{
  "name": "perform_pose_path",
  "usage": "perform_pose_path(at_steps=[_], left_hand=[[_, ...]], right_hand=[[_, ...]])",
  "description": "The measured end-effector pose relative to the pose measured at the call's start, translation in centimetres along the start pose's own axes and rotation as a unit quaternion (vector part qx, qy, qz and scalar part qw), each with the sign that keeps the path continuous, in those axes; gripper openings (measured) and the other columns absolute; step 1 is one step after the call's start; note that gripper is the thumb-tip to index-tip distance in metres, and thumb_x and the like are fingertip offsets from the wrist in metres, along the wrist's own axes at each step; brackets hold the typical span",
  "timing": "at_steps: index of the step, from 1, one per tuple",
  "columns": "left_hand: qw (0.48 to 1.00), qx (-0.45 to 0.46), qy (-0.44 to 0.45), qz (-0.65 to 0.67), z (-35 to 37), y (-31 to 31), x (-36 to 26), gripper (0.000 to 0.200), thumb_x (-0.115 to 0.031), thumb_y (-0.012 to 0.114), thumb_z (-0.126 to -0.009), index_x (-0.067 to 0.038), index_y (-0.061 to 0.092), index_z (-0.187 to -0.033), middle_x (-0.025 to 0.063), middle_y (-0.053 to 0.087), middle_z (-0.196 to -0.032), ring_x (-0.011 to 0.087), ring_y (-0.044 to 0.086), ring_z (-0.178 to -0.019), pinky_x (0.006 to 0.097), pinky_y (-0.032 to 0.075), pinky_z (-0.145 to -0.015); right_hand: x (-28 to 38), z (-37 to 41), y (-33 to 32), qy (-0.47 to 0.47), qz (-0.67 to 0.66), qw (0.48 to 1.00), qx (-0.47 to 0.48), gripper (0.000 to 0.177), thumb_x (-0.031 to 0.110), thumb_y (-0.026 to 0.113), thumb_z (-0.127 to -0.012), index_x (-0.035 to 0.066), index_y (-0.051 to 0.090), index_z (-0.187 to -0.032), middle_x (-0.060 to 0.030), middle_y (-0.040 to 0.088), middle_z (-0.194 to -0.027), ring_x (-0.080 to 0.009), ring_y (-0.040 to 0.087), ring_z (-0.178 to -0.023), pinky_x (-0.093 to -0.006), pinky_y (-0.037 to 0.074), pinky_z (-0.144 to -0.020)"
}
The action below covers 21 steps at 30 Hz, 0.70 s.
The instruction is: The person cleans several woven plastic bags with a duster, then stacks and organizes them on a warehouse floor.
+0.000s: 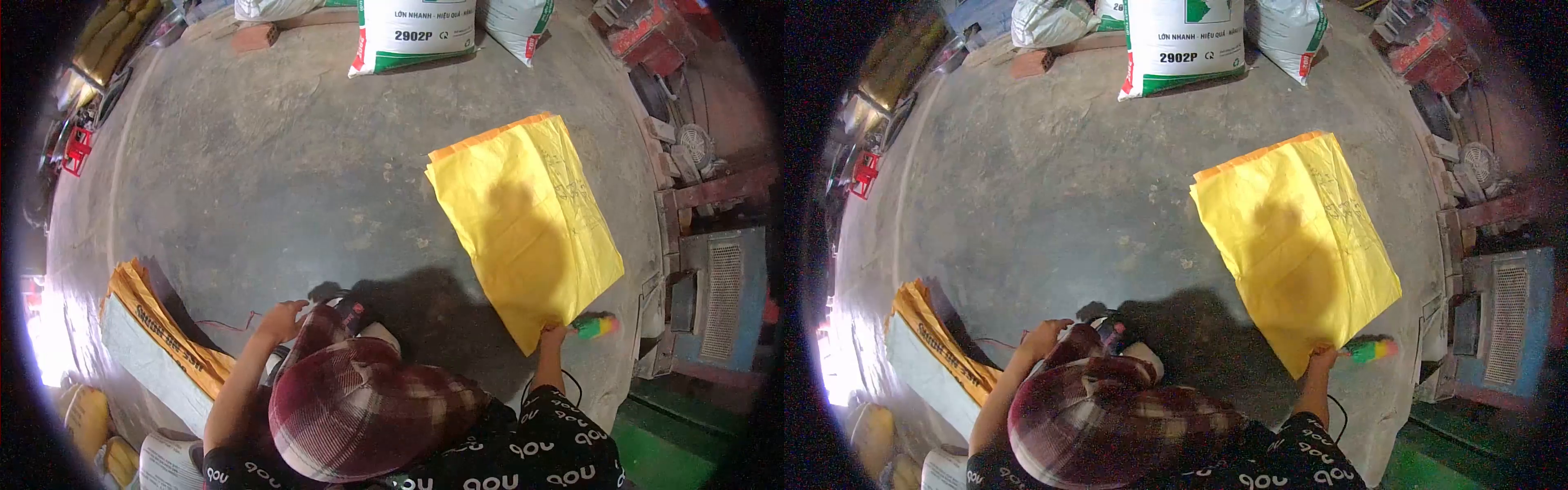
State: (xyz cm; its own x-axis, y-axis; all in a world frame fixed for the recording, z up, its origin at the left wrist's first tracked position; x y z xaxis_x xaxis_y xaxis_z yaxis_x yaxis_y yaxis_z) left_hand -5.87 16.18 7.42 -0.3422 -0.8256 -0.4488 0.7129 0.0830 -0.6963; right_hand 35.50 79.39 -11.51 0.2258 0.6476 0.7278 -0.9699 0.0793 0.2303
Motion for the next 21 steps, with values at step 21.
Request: perform_pose_path(at_steps=[21], left_hand=[[0.994, -0.023, -0.053, -0.094, 1.0, -2.9, -0.1, 0.039, -0.030, 0.052, -0.081, -0.008, 0.051, -0.112, 0.0199, 0.058, -0.097, 0.0363, 0.055, -0.091, 0.0444, 0.045, -0.077]], right_hand=[[-11.6, 20.1, 39.1, -0.513, 0.532, 0.664, 0.113, 0.040, 0.024, 0.072, -0.064, 0.002, 0.055, -0.093, -0.0210, 0.057, -0.091, -0.0348, 0.055, -0.089, -0.0423, 0.044, -0.073]])
Point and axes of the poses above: each hand's wrist, its own z-axis away from the middle knuckle, its own y-axis out of the palm, x = y × z, the point moved 6 cm from there along -z, towards the middle knuckle
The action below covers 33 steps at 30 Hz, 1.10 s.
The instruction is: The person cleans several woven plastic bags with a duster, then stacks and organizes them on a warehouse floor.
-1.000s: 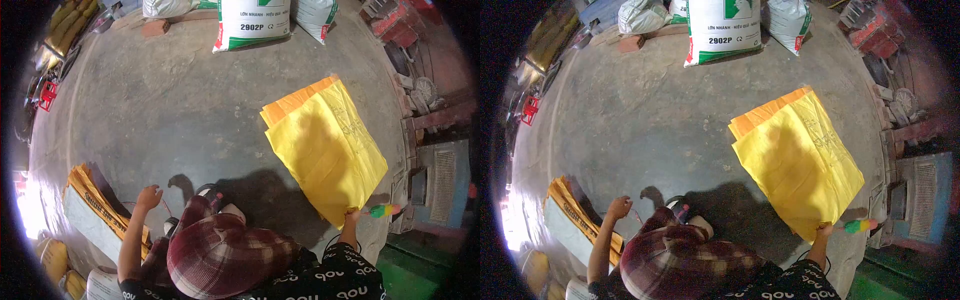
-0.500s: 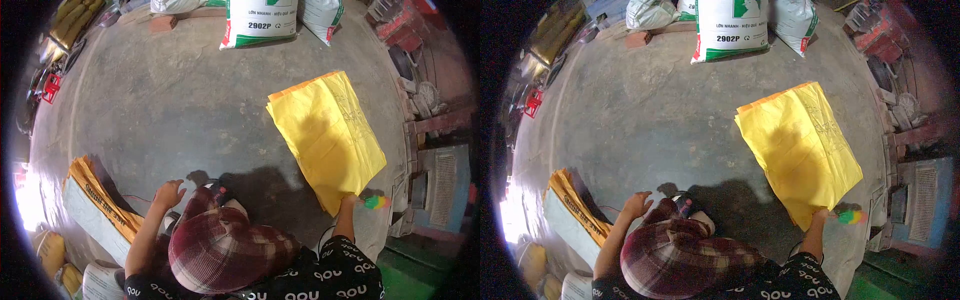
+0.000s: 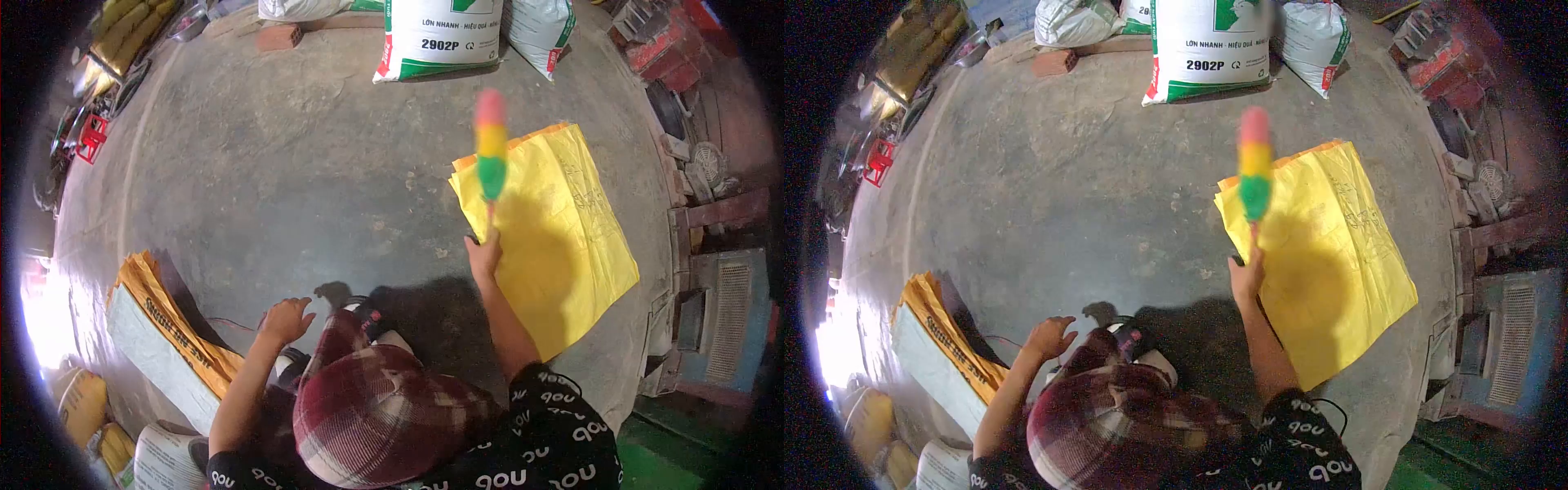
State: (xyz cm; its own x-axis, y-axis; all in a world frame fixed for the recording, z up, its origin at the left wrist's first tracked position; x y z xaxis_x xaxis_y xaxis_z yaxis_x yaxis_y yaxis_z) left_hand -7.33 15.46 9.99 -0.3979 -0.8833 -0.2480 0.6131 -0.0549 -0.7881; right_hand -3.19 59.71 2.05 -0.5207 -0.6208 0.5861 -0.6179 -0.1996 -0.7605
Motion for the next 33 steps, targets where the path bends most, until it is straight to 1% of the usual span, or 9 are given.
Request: perform_pose_path(at_steps=[2, 6, 8, 13, 17, 19, 25, 31, 33], left_hand=[[1.000, -0.020, 0.001, 0.001, 0.4, -1.2, 0.1, 0.039, -0.029, 0.052, -0.080, -0.007, 0.051, -0.112, 0.0201, 0.059, -0.096, 0.0366, 0.055, -0.090, 0.0445, 0.045, -0.076], [0.998, -0.065, -0.018, 0.006, 1.2, -3.2, 0.9, 0.036, -0.028, 0.053, -0.080, -0.005, 0.053, -0.107, 0.0178, 0.060, -0.093, 0.0340, 0.057, -0.087, 0.0421, 0.046, -0.076], [0.996, -0.075, -0.033, 0.015, 1.4, -3.3, 1.6, 0.036, -0.028, 0.054, -0.080, -0.005, 0.053, -0.107, 0.0176, 0.060, -0.093, 0.0339, 0.057, -0.087, 0.0420, 0.046, -0.076], [0.998, -0.043, -0.043, 0.006, 1.6, -1.6, 2.6, 0.037, -0.029, 0.054, -0.079, -0.006, 0.053, -0.108, 0.0186, 0.060, -0.092, 0.0334, 0.057, -0.088, 0.0424, 0.046, -0.076], [0.999, -0.046, -0.021, 0.003, 1.3, -0.5, 3.2, 0.037, -0.029, 0.053, -0.079, -0.006, 0.053, -0.108, 0.0191, 0.059, -0.092, 0.0335, 0.057, -0.088, 0.0426, 0.046, -0.076], [0.999, -0.040, -0.031, 0.008, 1.6, -0.9, 2.9, 0.037, -0.029, 0.054, -0.079, -0.006, 0.052, -0.108, 0.0190, 0.059, -0.092, 0.0335, 0.057, -0.088, 0.0427, 0.046, -0.076], [0.996, -0.037, -0.072, 0.021, 3.6, -3.8, 3.5, 0.037, -0.029, 0.051, -0.081, -0.007, 0.052, -0.111, 0.0197, 0.058, -0.099, 0.0355, 0.055, -0.091, 0.0429, 0.045, -0.077], [0.995, -0.045, -0.091, 0.003, 3.7, -2.6, 5.4, 0.038, -0.028, 0.053, -0.080, -0.006, 0.052, -0.111, 0.0200, 0.058, -0.100, 0.0358, 0.055, -0.092, 0.0424, 0.045, -0.079], [0.995, -0.044, -0.084, 0.010, 3.5, -2.1, 5.0, 0.038, -0.028, 0.053, -0.080, -0.006, 0.052, -0.111, 0.0199, 0.058, -0.099, 0.0357, 0.055, -0.092, 0.0423, 0.044, -0.079]], right_hand=[[1.1, -1.9, 3.1, 0.047, 0.037, 0.991, 0.121, 0.026, 0.019, 0.066, -0.068, 0.001, 0.054, -0.082, -0.0219, 0.058, -0.079, -0.0393, 0.057, -0.078, -0.0448, 0.045, -0.065], [-0.1, -6.3, 3.8, -0.023, 0.139, 0.984, 0.108, 0.019, 0.017, 0.060, -0.071, 0.001, 0.052, -0.074, -0.0212, 0.057, -0.068, -0.0406, 0.057, -0.066, -0.0466, 0.045, -0.058], [0.7, -8.1, 1.3, -0.046, 0.156, 0.986, 0.036, 0.020, 0.020, 0.058, -0.073, 0.000, 0.053, -0.074, -0.0205, 0.056, -0.064, -0.0394, 0.057, -0.063, -0.0455, 0.045, -0.057], [1.9, -11.9, -3.3, -0.012, 0.034, 0.996, -0.076, 0.019, 0.020, 0.058, -0.075, 0.001, 0.057, -0.075, -0.0202, 0.059, -0.068, -0.0359, 0.059, -0.066, -0.0433, 0.046, -0.059], [2.3, -12.8, -0.7, -0.004, -0.050, 0.999, -0.015, 0.019, 0.020, 0.059, -0.074, 0.002, 0.057, -0.077, -0.0218, 0.058, -0.069, -0.0358, 0.059, -0.066, -0.0434, 0.045, -0.059], [-0.1, -11.6, 4.9, -0.053, 0.046, 0.992, 0.107, 0.022, 0.024, 0.061, -0.073, 0.004, 0.057, -0.079, -0.0197, 0.059, -0.073, -0.0359, 0.059, -0.068, -0.0434, 0.046, -0.060], [-1.2, -7.6, 6.3, -0.033, 0.207, 0.966, 0.149, 0.043, 0.038, 0.066, -0.069, 0.004, 0.057, -0.092, -0.0172, 0.062, -0.079, -0.0348, 0.059, -0.076, -0.0429, 0.047, -0.066], [-0.2, -6.7, 5.7, -0.089, 0.279, 0.942, 0.164, 0.027, 0.029, 0.061, -0.073, 0.004, 0.054, -0.083, -0.0149, 0.062, -0.075, -0.0313, 0.062, -0.069, -0.0398, 0.049, -0.062], [-0.1, -6.5, 7.1, -0.183, 0.258, 0.939, 0.134, 0.018, 0.023, 0.059, -0.074, 0.005, 0.056, -0.076, -0.0145, 0.061, -0.073, -0.0310, 0.061, -0.069, -0.0394, 0.049, -0.061]])
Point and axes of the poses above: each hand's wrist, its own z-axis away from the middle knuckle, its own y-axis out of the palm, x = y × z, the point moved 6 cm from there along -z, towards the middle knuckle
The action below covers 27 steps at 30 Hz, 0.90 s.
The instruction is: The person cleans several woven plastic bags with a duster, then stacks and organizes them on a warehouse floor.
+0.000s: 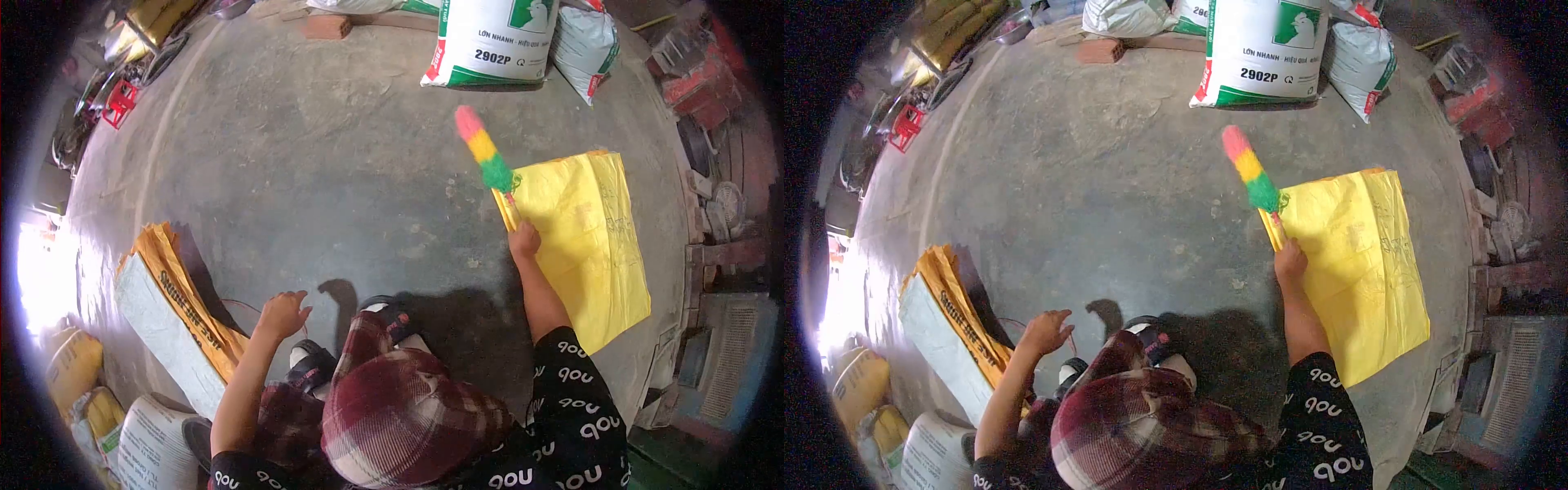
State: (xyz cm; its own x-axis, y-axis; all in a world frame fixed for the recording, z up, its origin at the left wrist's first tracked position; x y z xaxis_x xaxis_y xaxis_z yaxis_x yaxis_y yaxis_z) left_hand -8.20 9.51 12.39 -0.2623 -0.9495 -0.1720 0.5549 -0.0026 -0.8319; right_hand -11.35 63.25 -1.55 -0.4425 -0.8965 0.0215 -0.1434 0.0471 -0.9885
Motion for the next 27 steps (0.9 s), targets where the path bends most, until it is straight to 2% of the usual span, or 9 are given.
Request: perform_pose_path(at_steps=[1, 3, 6, 12, 16, 18, 20, 22, 27], left_hand=[[1.000, 0.004, 0.008, 0.004, 0.0, 0.2, -0.2, 0.038, -0.028, 0.054, -0.080, -0.005, 0.052, -0.111, 0.0199, 0.058, -0.099, 0.0355, 0.055, -0.092, 0.0421, 0.044, -0.079], [1.000, 0.000, 0.013, 0.015, -0.1, 0.2, -0.2, 0.038, -0.028, 0.054, -0.080, -0.005, 0.052, -0.111, 0.0198, 0.058, -0.099, 0.0354, 0.055, -0.092, 0.0422, 0.044, -0.079], [0.999, -0.010, 0.009, 0.029, 0.0, -0.4, 0.0, 0.038, -0.028, 0.054, -0.080, -0.006, 0.052, -0.111, 0.0198, 0.058, -0.098, 0.0351, 0.055, -0.091, 0.0423, 0.045, -0.079], [1.000, -0.012, 0.001, 0.016, -0.2, 0.8, 1.2, 0.037, -0.027, 0.054, -0.079, -0.006, 0.053, -0.109, 0.0194, 0.059, -0.096, 0.0349, 0.056, -0.091, 0.0423, 0.045, -0.077], [1.000, -0.014, 0.008, 0.020, -0.2, -0.1, 0.6, 0.036, -0.027, 0.054, -0.079, -0.006, 0.053, -0.109, 0.0195, 0.059, -0.096, 0.0350, 0.056, -0.090, 0.0426, 0.045, -0.077], [0.999, -0.018, 0.003, 0.031, -0.4, -0.5, 0.6, 0.036, -0.027, 0.054, -0.079, -0.006, 0.053, -0.109, 0.0196, 0.059, -0.096, 0.0351, 0.056, -0.090, 0.0429, 0.045, -0.077], [0.998, -0.054, 0.017, 0.015, -0.6, -0.7, 0.6, 0.035, -0.028, 0.055, -0.078, -0.005, 0.054, -0.105, 0.0174, 0.060, -0.089, 0.0334, 0.057, -0.085, 0.0428, 0.046, -0.074], [0.998, -0.053, 0.019, 0.019, -0.5, -0.7, 0.4, 0.034, -0.028, 0.055, -0.078, -0.005, 0.054, -0.104, 0.0175, 0.060, -0.089, 0.0335, 0.057, -0.085, 0.0428, 0.046, -0.074], [1.000, -0.005, 0.017, 0.012, -0.7, 0.2, 0.2, 0.035, -0.027, 0.053, -0.080, -0.006, 0.052, -0.109, 0.0191, 0.059, -0.094, 0.0356, 0.056, -0.088, 0.0434, 0.045, -0.076]], right_hand=[[0.0, -0.3, 0.4, -0.004, 0.000, 1.000, 0.000, 0.018, 0.023, 0.059, -0.074, 0.005, 0.056, -0.076, -0.0145, 0.061, -0.073, -0.0310, 0.061, -0.069, -0.0394, 0.049, -0.061], [-0.7, -0.5, 1.2, 0.058, 0.020, 0.998, 0.021, 0.015, 0.019, 0.056, -0.075, 0.004, 0.057, -0.072, -0.0143, 0.060, -0.069, -0.0310, 0.061, -0.066, -0.0394, 0.049, -0.059], [0.0, 0.8, -2.7, 0.027, 0.006, 0.999, 0.040, 0.018, 0.021, 0.056, -0.075, 0.004, 0.058, -0.073, -0.0140, 0.059, -0.067, -0.0317, 0.060, -0.064, -0.0409, 0.048, -0.058], [-1.1, 4.4, -3.1, 0.002, -0.011, 0.999, 0.041, 0.024, 0.028, 0.059, -0.074, 0.004, 0.056, -0.075, -0.0141, 0.059, -0.066, -0.0332, 0.059, -0.064, -0.0426, 0.047, -0.058], [-0.9, 5.9, -4.5, 0.021, -0.011, 0.998, 0.055, 0.025, 0.029, 0.058, -0.075, 0.004, 0.054, -0.074, -0.0152, 0.059, -0.067, -0.0335, 0.059, -0.065, -0.0434, 0.047, -0.058], [-1.1, 6.6, -5.3, 0.015, -0.040, 0.999, 0.025, 0.026, 0.030, 0.058, -0.075, 0.004, 0.054, -0.074, -0.0165, 0.059, -0.070, -0.0341, 0.059, -0.065, -0.0446, 0.046, -0.058], [-1.2, 7.5, -4.9, 0.009, -0.047, 0.998, 0.042, 0.026, 0.030, 0.058, -0.074, 0.004, 0.055, -0.075, -0.0168, 0.059, -0.070, -0.0343, 0.059, -0.065, -0.0444, 0.046, -0.057], [-1.4, 8.4, -3.1, 0.004, -0.055, 0.997, 0.061, 0.027, 0.031, 0.059, -0.073, 0.004, 0.055, -0.075, -0.0171, 0.058, -0.069, -0.0345, 0.058, -0.064, -0.0443, 0.046, -0.057], [0.2, 10.4, 0.0, -0.119, -0.034, 0.990, 0.069, 0.022, 0.024, 0.060, -0.072, 0.004, 0.052, -0.074, -0.0157, 0.057, -0.064, -0.0333, 0.058, -0.061, -0.0431, 0.046, -0.054]])
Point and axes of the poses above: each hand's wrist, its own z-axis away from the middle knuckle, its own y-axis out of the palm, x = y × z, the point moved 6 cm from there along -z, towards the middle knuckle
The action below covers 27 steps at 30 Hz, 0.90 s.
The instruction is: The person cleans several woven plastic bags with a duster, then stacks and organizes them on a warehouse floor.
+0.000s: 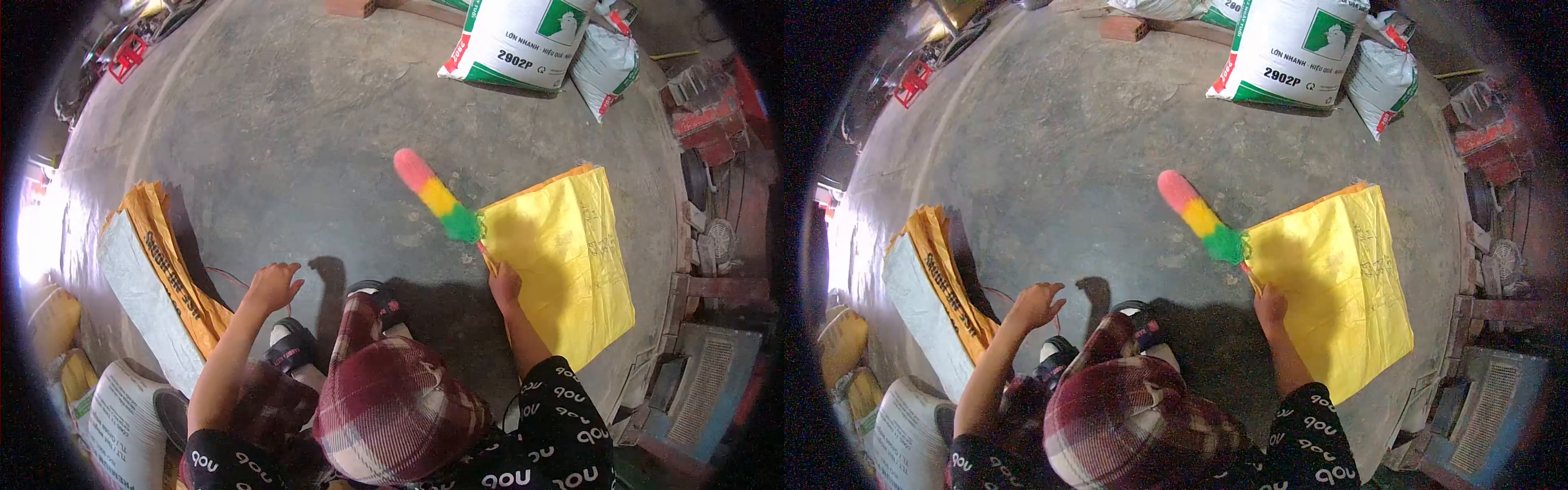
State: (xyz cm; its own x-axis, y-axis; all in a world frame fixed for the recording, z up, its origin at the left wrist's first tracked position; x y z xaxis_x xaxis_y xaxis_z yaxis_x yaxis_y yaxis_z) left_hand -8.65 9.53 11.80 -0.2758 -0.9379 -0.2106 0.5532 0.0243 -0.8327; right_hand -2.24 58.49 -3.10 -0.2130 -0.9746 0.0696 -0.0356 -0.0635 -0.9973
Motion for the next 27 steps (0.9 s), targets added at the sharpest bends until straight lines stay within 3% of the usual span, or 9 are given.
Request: perform_pose_path(at_steps=[7, 9, 13, 15, 19, 21, 25, 27], left_hand=[[1.000, -0.016, -0.020, 0.006, 0.3, -0.2, 0.0, 0.034, -0.026, 0.053, -0.080, -0.007, 0.052, -0.108, 0.0181, 0.059, -0.096, 0.0350, 0.056, -0.089, 0.0433, 0.045, -0.076], [1.000, -0.018, -0.018, 0.008, 0.4, 0.0, 0.3, 0.034, -0.026, 0.054, -0.080, -0.007, 0.052, -0.108, 0.0178, 0.059, -0.096, 0.0347, 0.056, -0.089, 0.0434, 0.045, -0.076], [1.000, -0.017, -0.011, -0.006, 1.5, -1.4, 1.2, 0.034, -0.027, 0.054, -0.080, -0.008, 0.053, -0.108, 0.0169, 0.059, -0.096, 0.0333, 0.056, -0.089, 0.0430, 0.046, -0.075], [1.000, -0.010, -0.020, -0.015, 2.8, -2.8, 2.7, 0.034, -0.027, 0.054, -0.080, -0.007, 0.053, -0.107, 0.0166, 0.059, -0.096, 0.0329, 0.056, -0.089, 0.0428, 0.046, -0.075], [0.995, -0.019, -0.084, -0.053, 6.7, -5.6, 7.2, 0.033, -0.026, 0.053, -0.080, -0.007, 0.055, -0.107, 0.0169, 0.059, -0.095, 0.0330, 0.057, -0.088, 0.0417, 0.046, -0.075], [0.994, -0.027, -0.053, -0.093, 9.8, -5.7, 9.3, 0.032, -0.024, 0.054, -0.080, -0.006, 0.056, -0.105, 0.0167, 0.060, -0.094, 0.0325, 0.057, -0.087, 0.0414, 0.046, -0.073], [0.983, 0.024, -0.181, -0.002, 17.4, -4.5, 12.8, 0.032, -0.027, 0.050, -0.081, -0.005, 0.056, -0.104, 0.0166, 0.061, -0.089, 0.0328, 0.058, -0.083, 0.0423, 0.046, -0.073], [0.959, 0.000, -0.279, 0.042, 20.6, -0.5, 16.7, 0.033, -0.029, 0.051, -0.080, -0.007, 0.056, -0.103, 0.0165, 0.060, -0.088, 0.0332, 0.057, -0.083, 0.0426, 0.046, -0.071]], right_hand=[[1.2, 1.8, 1.1, -0.060, 0.002, 0.997, -0.039, 0.024, 0.025, 0.061, -0.070, 0.005, 0.049, -0.075, -0.0143, 0.055, -0.063, -0.0332, 0.056, -0.056, -0.0437, 0.045, -0.052], [0.9, 1.9, 1.1, -0.006, -0.005, 1.000, -0.018, 0.028, 0.029, 0.061, -0.071, 0.005, 0.050, -0.079, -0.0157, 0.056, -0.064, -0.0344, 0.056, -0.058, -0.0456, 0.045, -0.052], [1.8, 1.5, -0.8, -0.017, -0.055, 0.996, -0.065, 0.033, 0.034, 0.059, -0.073, 0.005, 0.050, -0.084, -0.0186, 0.058, -0.068, -0.0363, 0.057, -0.062, -0.0474, 0.044, -0.054], [1.2, 1.2, -0.4, 0.084, -0.067, 0.994, 0.028, 0.030, 0.030, 0.058, -0.074, 0.005, 0.049, -0.088, -0.0196, 0.058, -0.073, -0.0397, 0.056, -0.065, -0.0489, 0.043, -0.056], [1.4, 0.4, -0.4, 0.083, -0.025, 0.996, 0.005, 0.030, 0.028, 0.059, -0.074, 0.006, 0.048, -0.091, -0.0196, 0.058, -0.072, -0.0395, 0.057, -0.066, -0.0491, 0.042, -0.058], [0.4, 0.0, 0.7, 0.076, -0.017, 0.997, -0.005, 0.034, 0.032, 0.060, -0.074, 0.005, 0.048, -0.091, -0.0198, 0.059, -0.074, -0.0391, 0.057, -0.068, -0.0482, 0.043, -0.058], [0.3, -2.0, 0.3, 0.092, 0.023, 0.995, 0.006, 0.037, 0.032, 0.063, -0.073, 0.003, 0.049, -0.092, -0.0195, 0.060, -0.077, -0.0381, 0.058, -0.070, -0.0465, 0.045, -0.059], [0.8, -3.0, -1.4, 0.134, 0.023, 0.991, -0.003, 0.035, 0.032, 0.063, -0.073, 0.003, 0.051, -0.087, -0.0179, 0.059, -0.072, -0.0371, 0.057, -0.067, -0.0442, 0.044, -0.058]])
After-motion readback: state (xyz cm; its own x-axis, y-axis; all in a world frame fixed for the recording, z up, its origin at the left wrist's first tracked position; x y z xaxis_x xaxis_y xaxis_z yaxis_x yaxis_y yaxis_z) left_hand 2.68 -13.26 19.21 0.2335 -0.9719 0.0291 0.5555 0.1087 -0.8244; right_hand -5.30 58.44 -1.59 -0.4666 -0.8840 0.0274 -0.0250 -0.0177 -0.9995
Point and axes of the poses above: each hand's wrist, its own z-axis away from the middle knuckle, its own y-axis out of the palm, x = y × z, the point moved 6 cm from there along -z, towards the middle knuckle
